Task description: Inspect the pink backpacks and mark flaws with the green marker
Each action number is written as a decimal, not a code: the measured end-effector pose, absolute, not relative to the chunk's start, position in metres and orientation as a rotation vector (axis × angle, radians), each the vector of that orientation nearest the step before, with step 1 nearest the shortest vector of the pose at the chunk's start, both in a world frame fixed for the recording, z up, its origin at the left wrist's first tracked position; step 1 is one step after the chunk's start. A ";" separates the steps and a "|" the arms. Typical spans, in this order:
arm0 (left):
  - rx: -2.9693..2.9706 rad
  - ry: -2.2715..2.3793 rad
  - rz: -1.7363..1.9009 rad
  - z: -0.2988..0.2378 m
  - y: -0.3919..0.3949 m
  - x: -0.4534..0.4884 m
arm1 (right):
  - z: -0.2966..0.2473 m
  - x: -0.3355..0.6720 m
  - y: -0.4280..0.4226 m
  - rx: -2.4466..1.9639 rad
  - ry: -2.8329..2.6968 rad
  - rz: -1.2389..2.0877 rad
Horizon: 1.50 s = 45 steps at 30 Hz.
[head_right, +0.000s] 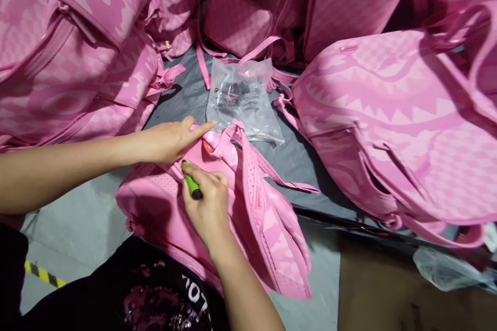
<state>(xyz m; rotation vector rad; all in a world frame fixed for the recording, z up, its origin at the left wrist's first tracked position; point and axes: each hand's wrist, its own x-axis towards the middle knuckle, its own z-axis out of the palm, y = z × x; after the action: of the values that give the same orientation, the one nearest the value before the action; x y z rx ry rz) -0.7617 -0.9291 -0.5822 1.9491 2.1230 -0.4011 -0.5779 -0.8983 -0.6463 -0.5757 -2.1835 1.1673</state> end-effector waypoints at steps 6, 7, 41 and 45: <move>1.970 2.138 -0.395 -0.589 -0.933 -0.766 | -0.648 -0.587 -0.907 -0.588 -2.199 1.181; 1.960 2.141 -0.394 -0.588 -0.935 -0.766 | -0.644 -0.586 -0.907 -0.600 -2.207 1.216; 1.643 2.612 0.190 -0.650 -0.666 -0.882 | -0.731 -0.599 -0.682 -0.555 -3.094 -0.008; 1.871 2.563 0.326 -0.617 -0.676 -0.850 | -0.731 -0.576 -0.684 -0.778 -3.061 0.035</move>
<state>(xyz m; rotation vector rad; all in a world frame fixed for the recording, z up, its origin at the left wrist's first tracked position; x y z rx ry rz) -0.8505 -0.6764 -0.6165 1.8711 2.5630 0.3265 -0.5757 -0.6841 -0.7307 -0.7779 -3.0608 0.0346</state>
